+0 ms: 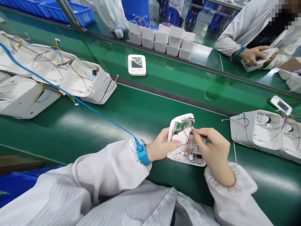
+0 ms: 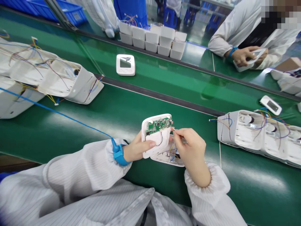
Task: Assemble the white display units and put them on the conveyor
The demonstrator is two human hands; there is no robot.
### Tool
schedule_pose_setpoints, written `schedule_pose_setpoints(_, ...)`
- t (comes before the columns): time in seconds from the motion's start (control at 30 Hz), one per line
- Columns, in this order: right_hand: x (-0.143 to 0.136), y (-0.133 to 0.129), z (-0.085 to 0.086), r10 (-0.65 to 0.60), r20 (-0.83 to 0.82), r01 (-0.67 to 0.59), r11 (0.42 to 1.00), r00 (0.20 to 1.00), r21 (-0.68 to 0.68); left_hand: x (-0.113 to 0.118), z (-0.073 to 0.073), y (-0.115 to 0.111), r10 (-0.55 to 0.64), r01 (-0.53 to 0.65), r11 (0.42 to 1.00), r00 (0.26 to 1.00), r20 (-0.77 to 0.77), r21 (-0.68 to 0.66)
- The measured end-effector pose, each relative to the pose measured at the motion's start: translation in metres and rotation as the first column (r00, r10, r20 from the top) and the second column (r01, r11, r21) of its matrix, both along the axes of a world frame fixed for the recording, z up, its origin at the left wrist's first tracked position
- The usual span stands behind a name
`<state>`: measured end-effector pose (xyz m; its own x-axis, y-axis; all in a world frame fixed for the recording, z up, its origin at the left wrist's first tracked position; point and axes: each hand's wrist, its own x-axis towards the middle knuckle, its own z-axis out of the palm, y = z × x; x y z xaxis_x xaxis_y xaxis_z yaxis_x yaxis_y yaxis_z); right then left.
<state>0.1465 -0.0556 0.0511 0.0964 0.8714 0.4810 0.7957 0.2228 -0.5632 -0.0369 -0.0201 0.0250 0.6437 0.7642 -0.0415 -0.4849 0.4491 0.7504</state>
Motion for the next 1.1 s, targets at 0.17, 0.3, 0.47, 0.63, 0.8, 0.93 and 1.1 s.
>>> schedule_pose_setpoints(0.17,0.001,0.002,0.000,-0.003,-0.234,-0.041,0.983,0.972,-0.181,0.000,-0.004,0.001,-0.033,0.034,0.999,0.999,0.040,-0.019)
schedule_pose_setpoints(0.3,0.006,0.006,0.002,-0.066,-0.519,-0.149,0.920,0.852,-0.361,-0.001,-0.003,0.003,-0.042,0.040,0.990,0.999,0.011,0.135)
schedule_pose_setpoints(0.47,0.009,0.005,0.007,-0.024,-0.443,-0.167,0.907,0.896,-0.386,0.000,0.003,0.007,0.019,0.033,0.949,0.987,-0.158,0.313)
schedule_pose_setpoints(0.63,-0.002,0.000,0.013,0.131,-0.294,-0.225,0.923,0.947,-0.313,0.004,0.003,0.005,0.073,0.011,0.933,0.973,-0.221,0.359)
schedule_pose_setpoints(0.8,-0.010,-0.001,0.012,0.139,-0.235,-0.200,0.944,0.962,-0.261,0.004,-0.001,0.001,0.045,0.036,0.958,0.961,-0.272,0.285)
schedule_pose_setpoints(0.93,-0.010,-0.001,0.012,0.126,-0.243,-0.195,0.937,0.962,-0.288,0.004,-0.001,0.001,0.068,0.020,0.960,0.952,-0.298,0.281)
schedule_pose_setpoints(1.1,-0.012,-0.001,0.012,0.121,-0.253,-0.194,0.939,0.960,-0.284,0.005,-0.002,0.000,0.075,-0.004,0.967,0.960,-0.270,0.254)
